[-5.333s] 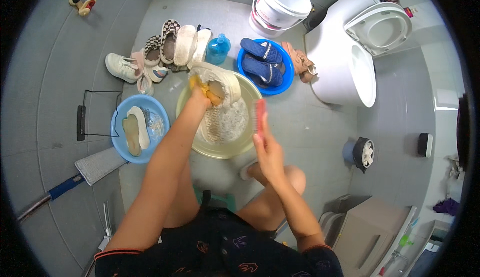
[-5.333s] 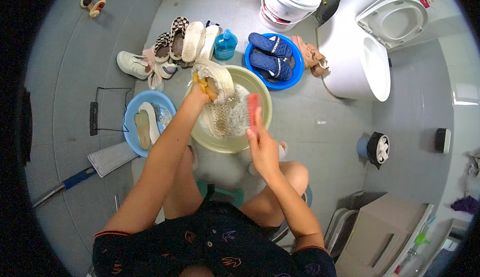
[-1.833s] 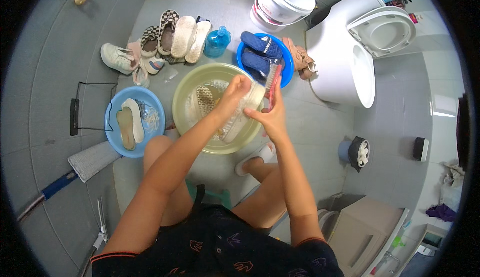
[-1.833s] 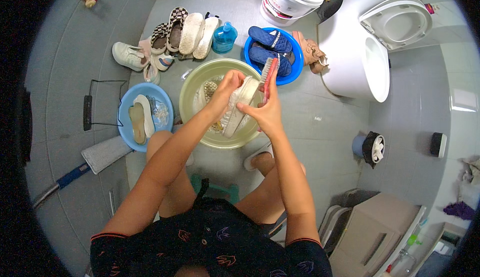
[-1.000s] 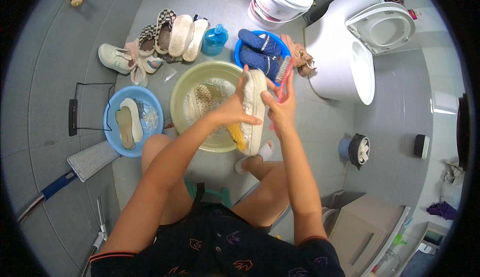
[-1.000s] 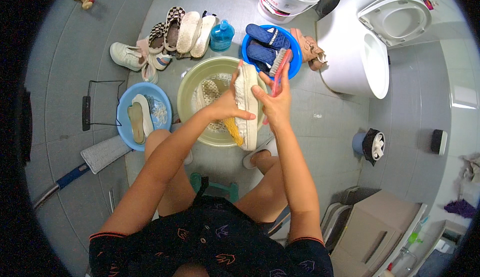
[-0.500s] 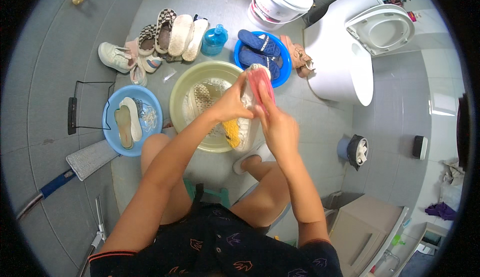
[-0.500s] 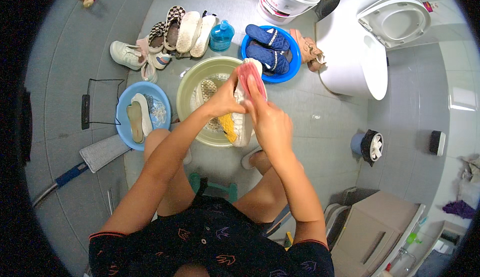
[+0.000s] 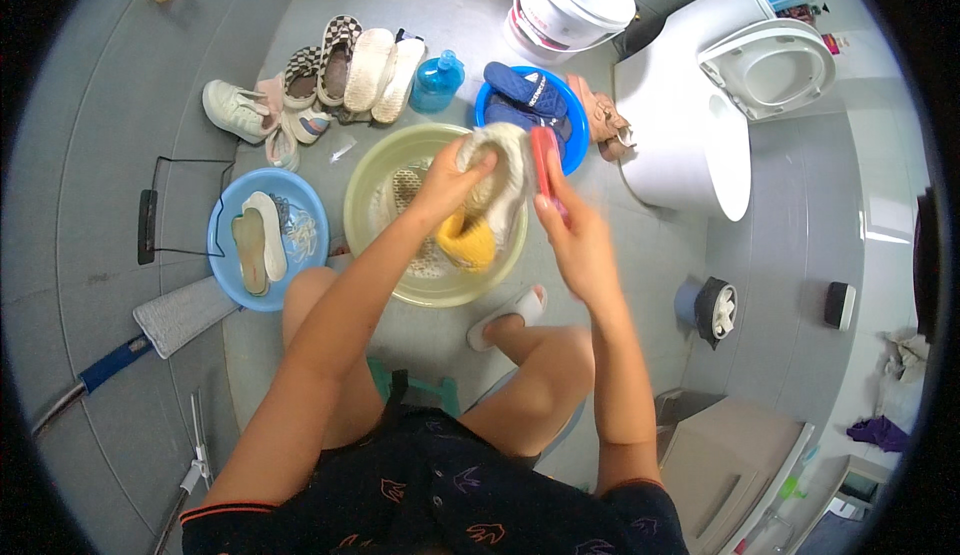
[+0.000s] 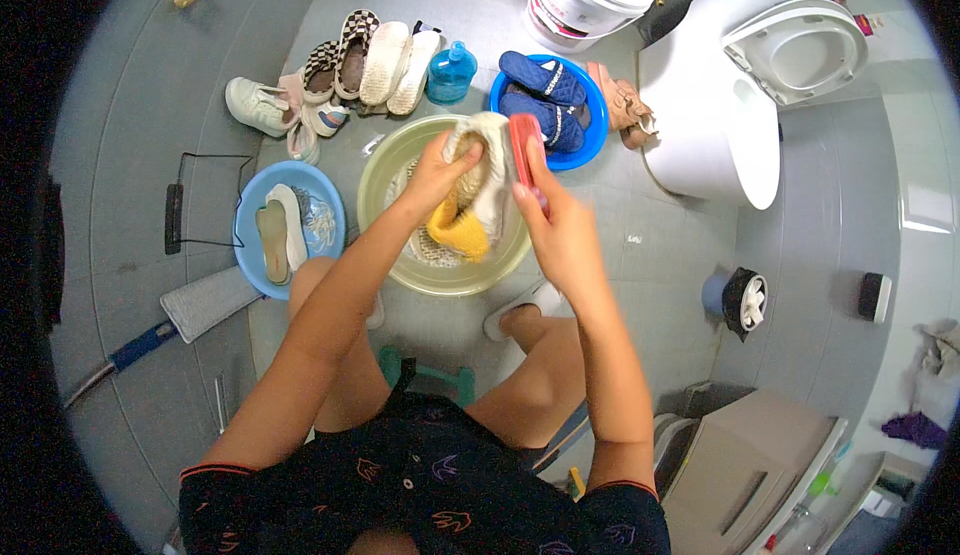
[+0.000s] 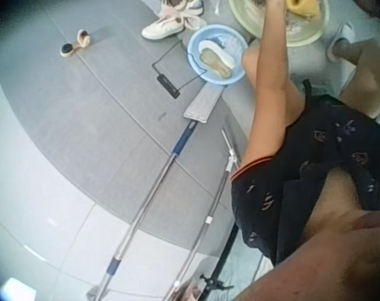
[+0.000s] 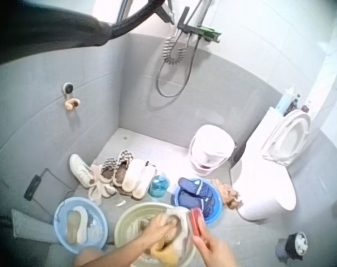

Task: The person sits on a small stool in a bathroom and scrubs a pair of yellow slippers with a pink brush. They dip the slippers into a basin of soapy water and scrub the soles and uppers repeatedly. The person handles the slippers one at a time, rinsing them in the basin and scrubbing them thoroughly.

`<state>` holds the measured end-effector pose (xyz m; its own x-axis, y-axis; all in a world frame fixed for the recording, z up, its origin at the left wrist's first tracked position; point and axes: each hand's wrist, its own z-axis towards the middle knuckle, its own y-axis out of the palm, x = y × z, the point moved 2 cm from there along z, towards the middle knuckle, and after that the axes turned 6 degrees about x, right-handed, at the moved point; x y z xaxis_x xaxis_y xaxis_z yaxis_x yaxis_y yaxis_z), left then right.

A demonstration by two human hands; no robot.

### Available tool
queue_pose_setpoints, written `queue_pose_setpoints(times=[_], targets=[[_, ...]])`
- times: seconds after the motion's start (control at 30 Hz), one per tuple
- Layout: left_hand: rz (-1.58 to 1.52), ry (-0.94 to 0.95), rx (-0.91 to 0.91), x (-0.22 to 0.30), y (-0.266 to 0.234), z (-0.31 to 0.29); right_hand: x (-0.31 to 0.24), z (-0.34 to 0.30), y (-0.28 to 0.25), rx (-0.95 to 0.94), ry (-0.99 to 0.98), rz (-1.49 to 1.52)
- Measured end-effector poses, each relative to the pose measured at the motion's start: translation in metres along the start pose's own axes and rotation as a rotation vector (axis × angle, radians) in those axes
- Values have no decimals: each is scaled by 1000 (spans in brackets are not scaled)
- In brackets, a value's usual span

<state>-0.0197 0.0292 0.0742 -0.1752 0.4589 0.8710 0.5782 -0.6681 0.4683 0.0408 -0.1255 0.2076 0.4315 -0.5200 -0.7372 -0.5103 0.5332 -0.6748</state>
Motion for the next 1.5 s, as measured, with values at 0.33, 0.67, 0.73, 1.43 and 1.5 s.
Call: queue_pose_setpoints(times=[0.33, 0.67, 0.73, 1.43, 1.5], targets=[[735, 430, -61, 27, 7, -17, 20, -22, -4, -35, -1, 12], [1055, 554, 19, 19, 9, -17, 9, -27, 31, 30, 88, -67], [1010, 604, 87, 22, 8, -17, 6, -25, 38, 31, 75, -72], [885, 728, 318, 32, 9, -22, 24, 3, 35, 118, 27, 30], [910, 750, 335, 24, 7, -20, 7, -10, 39, 94, -19, -49]])
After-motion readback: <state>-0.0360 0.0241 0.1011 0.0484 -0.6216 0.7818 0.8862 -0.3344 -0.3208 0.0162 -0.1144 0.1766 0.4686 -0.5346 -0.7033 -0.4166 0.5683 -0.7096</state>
